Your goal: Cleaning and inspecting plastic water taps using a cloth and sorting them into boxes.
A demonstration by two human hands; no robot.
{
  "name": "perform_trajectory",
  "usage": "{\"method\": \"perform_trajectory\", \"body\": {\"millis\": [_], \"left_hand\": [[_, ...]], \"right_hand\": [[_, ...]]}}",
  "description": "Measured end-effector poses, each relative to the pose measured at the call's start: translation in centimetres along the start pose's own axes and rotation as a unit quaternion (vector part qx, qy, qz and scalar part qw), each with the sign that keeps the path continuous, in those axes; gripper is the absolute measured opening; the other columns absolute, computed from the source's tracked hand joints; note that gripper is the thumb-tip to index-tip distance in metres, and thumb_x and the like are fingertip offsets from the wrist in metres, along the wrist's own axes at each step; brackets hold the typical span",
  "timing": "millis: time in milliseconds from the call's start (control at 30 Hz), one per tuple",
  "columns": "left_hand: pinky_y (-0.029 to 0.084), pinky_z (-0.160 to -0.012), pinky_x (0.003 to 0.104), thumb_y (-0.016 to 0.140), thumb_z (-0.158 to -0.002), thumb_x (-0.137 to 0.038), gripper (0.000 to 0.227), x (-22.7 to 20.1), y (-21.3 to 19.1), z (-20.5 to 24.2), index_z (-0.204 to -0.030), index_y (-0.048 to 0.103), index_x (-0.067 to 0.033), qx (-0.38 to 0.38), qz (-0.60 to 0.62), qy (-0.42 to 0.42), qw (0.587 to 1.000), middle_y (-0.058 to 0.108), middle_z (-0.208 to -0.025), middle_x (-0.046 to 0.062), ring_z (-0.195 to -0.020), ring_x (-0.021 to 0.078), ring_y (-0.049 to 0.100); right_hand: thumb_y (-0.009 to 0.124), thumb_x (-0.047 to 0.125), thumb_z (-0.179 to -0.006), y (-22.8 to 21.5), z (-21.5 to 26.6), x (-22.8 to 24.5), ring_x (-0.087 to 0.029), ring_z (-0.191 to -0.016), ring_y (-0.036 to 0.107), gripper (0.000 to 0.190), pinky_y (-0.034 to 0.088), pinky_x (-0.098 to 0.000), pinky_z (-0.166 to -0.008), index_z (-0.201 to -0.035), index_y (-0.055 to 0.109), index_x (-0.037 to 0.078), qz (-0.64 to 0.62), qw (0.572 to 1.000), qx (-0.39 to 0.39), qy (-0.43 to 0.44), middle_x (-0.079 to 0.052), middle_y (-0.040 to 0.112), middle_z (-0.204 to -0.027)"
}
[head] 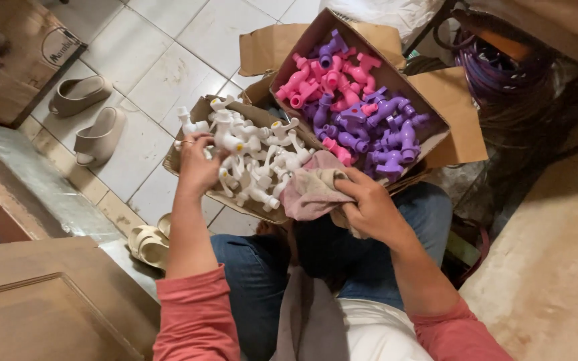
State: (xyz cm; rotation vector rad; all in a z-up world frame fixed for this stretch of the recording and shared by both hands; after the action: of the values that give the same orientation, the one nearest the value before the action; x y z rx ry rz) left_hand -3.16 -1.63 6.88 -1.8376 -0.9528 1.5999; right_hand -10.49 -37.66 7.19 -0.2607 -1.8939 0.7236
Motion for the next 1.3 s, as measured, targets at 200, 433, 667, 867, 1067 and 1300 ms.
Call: {"method": "perform_trajectory", "body": {"millis": [200,433,667,867,1067,1300], "left_hand": [[0.046,-0.101,0.053,0.069,-0.096,-0.016,0.031,-8.5,2.5,1.6,-0.115,0.062,0.0073,0.018,0.108,0.174,0.979,0.065,-0.111,0.028,-0.111,0.0495,0.061],[0.046,-0.085,0.046,0.069,-0.082,-0.021,0.029,-9.9,4.2,2.4,-0.106,0.057,-0.0110,-0.036,-0.073,0.147,0.986,0.064,-0.090,0.005,-0.088,0.0312,0.066],[0.045,-0.096,0.064,0.063,-0.081,-0.021,0.061,-10.7,2.6,1.5,-0.132,0.032,-0.0127,0.217,0.155,0.001,0.964,0.066,-0.111,0.034,-0.109,0.0584,0.061],[0.050,-0.091,0.059,0.063,-0.083,-0.019,0.048,-7.8,1.8,-0.2,-0.123,0.040,-0.0065,0.223,0.267,-0.040,0.937,0.065,-0.106,0.033,-0.104,0.0499,0.065],[0.048,-0.091,0.060,0.063,-0.080,-0.011,0.047,-7.7,0.9,0.0,-0.120,0.041,0.0002,0.240,0.313,-0.012,0.919,0.058,-0.110,0.035,-0.110,0.0480,0.062],[0.055,-0.092,0.041,0.064,-0.078,0.003,0.054,-6.1,2.8,0.0,-0.128,0.047,-0.0083,0.231,0.548,-0.008,0.804,0.058,-0.110,0.009,-0.099,0.0204,0.058]], "right_hand": [[0.071,0.024,-0.074,1.0,-8.2,7.8,-0.046,-0.109,0.064,0.040,0.052,-0.0506,-0.096,-0.110,0.067,0.007,-0.056,0.990,-0.089,-0.092,-0.020,0.062,-0.119],[0.078,0.030,-0.075,4.9,-10.6,4.2,-0.029,-0.089,0.068,0.032,0.054,-0.0373,-0.077,-0.095,0.057,0.018,0.045,0.980,-0.187,-0.059,-0.002,0.060,-0.094],[0.078,0.006,-0.072,4.7,-10.3,5.2,-0.021,-0.082,0.070,0.023,0.055,-0.0325,-0.079,-0.091,0.067,0.013,-0.109,0.961,-0.255,-0.018,-0.003,0.072,-0.090],[0.063,0.001,-0.087,-0.3,-11.1,9.4,-0.024,-0.092,0.069,0.018,0.054,-0.0379,-0.092,-0.103,0.068,0.009,-0.209,0.936,-0.283,-0.014,-0.012,0.073,-0.100],[0.065,-0.002,-0.079,4.0,-10.2,6.1,-0.037,-0.092,0.073,0.016,0.057,-0.0407,-0.084,-0.091,0.074,0.006,-0.030,0.974,-0.169,-0.146,-0.015,0.073,-0.116],[0.061,0.001,-0.089,2.5,-10.7,3.1,-0.032,-0.097,0.065,0.015,0.051,-0.0429,-0.094,-0.100,0.070,0.000,-0.169,0.963,-0.199,-0.067,-0.021,0.069,-0.108]]}}
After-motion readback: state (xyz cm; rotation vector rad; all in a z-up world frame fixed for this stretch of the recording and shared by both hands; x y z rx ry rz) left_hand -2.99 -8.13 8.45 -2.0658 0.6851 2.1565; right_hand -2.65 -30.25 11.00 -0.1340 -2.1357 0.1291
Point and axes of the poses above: each hand's wrist, its own z-axis away from the middle knuckle, its own y-axis out of the palm, x = y × z, the point moved 2 cm from there along -z, towards the middle knuckle
